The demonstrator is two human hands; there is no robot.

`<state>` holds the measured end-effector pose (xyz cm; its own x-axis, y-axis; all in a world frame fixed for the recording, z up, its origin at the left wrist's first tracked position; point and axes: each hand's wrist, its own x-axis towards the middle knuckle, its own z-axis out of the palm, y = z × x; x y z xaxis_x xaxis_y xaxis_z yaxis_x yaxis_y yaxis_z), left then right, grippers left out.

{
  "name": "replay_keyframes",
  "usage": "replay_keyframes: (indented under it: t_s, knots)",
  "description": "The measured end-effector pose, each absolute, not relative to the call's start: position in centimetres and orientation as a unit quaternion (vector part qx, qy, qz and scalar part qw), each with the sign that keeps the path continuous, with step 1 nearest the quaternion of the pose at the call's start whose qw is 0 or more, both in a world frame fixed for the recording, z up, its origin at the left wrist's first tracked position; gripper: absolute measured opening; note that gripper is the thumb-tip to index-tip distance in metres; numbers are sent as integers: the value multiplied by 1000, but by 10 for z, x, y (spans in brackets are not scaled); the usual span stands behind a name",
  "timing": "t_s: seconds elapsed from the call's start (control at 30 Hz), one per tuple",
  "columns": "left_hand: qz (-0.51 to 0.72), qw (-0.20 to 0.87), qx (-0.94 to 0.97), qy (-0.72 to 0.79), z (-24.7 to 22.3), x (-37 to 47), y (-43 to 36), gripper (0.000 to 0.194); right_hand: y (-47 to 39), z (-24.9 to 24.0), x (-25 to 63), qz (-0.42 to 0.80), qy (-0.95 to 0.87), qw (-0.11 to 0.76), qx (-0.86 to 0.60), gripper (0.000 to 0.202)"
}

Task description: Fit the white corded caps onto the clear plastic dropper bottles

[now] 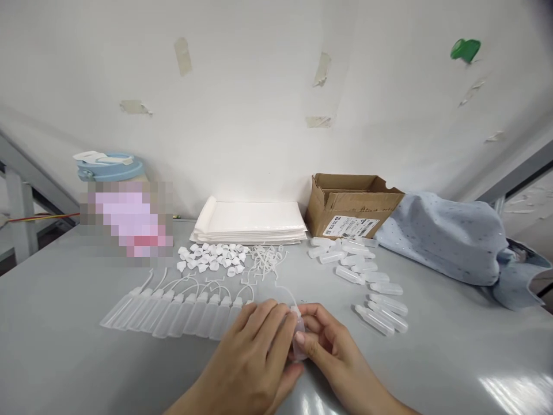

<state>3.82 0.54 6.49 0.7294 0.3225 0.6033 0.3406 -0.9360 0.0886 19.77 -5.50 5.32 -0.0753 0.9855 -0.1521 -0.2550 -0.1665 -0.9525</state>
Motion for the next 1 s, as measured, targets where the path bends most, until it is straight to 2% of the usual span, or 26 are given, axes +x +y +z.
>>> replay_keyframes:
  t_s: [0.1,0.23,0.43,0.6,0.7,1.0]
  knots:
    - [-319,65,-929,-176,58,39,1,31,-54,51,197,601,-392,499,-486,27]
    - [-323,92,-921,-196,52,41,-4,23,-53,50,196,611,-400,472,-493,28]
    - [-281,8,-929,-240,56,38,3,23,-49,51,200,491,-517,424,-559,24]
    - [-192,-43,-941,-276,65,31,16,22,-37,53,198,466,-564,369,-573,24]
    - [-151,-64,-944,-285,68,27,22,23,-29,52,193,462,-566,367,-576,23]
    - [-130,-11,-948,-289,64,23,27,17,-10,58,187,467,-575,322,-589,20]
